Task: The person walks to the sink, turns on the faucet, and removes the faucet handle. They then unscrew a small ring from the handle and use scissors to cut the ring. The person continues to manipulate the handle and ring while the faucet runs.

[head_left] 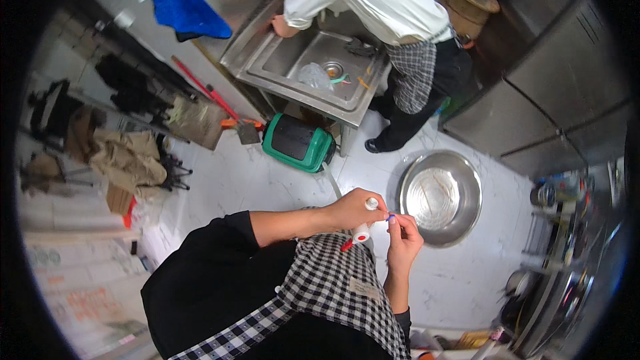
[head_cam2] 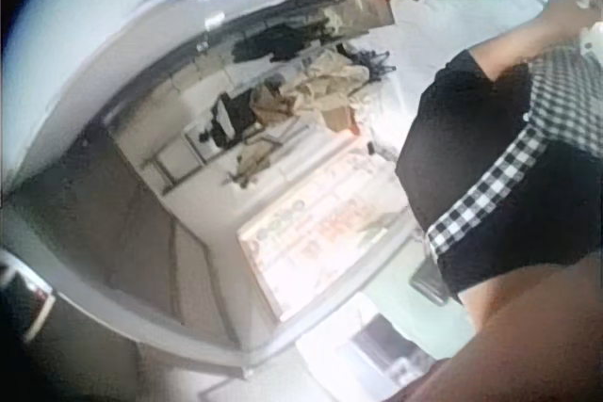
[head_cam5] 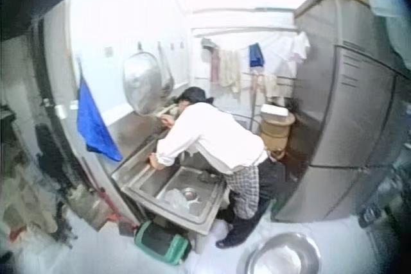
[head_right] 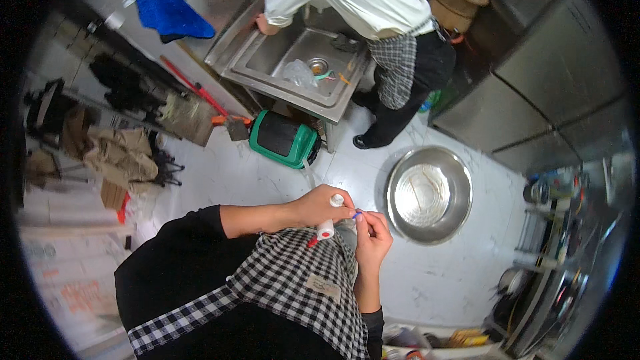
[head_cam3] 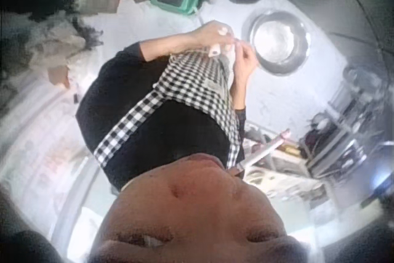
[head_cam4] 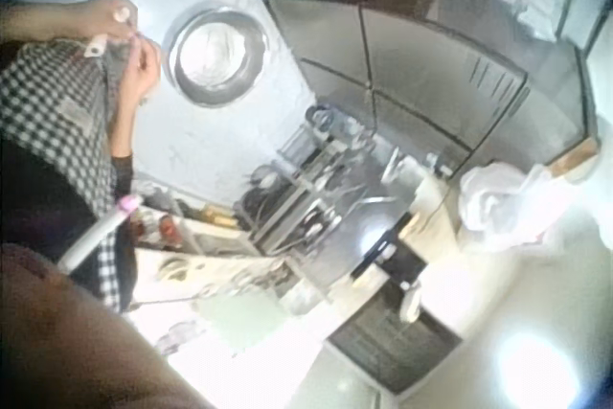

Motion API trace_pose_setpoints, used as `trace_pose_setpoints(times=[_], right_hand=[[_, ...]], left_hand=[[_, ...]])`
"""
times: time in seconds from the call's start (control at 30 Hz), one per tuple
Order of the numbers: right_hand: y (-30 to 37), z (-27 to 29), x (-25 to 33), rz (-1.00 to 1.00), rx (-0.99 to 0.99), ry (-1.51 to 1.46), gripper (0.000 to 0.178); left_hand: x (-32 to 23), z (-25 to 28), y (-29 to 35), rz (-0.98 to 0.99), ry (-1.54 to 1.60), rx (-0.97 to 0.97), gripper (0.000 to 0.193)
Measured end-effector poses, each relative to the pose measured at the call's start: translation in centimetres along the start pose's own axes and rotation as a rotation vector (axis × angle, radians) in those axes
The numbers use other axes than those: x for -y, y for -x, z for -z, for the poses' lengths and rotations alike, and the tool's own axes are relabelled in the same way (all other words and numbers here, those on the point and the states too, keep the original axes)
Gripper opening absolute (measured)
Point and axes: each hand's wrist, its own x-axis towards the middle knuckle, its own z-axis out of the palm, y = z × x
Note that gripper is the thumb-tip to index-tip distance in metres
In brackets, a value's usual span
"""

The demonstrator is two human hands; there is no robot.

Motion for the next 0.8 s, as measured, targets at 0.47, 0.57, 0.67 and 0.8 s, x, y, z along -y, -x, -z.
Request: trace_pose_setpoints(times=[0.47,0.57,0.67,0.8], right_hand=[[-15.9,0.4,0.4,-0.184,0.280,-0.283,0.006],[-17.9,-2.0,1.8,-0.149,0.417,-0.377,0.007],[-19.6,-4.3,4.0,-0.213,0.489,-0.470,0.005],[-21.3,-8.7,7.4,-0.384,0.483,-0.632,0.013]], left_hand=[[-9.1,3.8,0.5,-0.504,0.381,-0.546,0.008],[-10.9,4.9,0.3,-0.624,0.517,-0.443,0.013],[-12.6,6.3,-0.1,-0.651,0.536,-0.431,0.016],[-15.1,10.3,-0.6,-0.757,0.555,-0.332,0.014]])
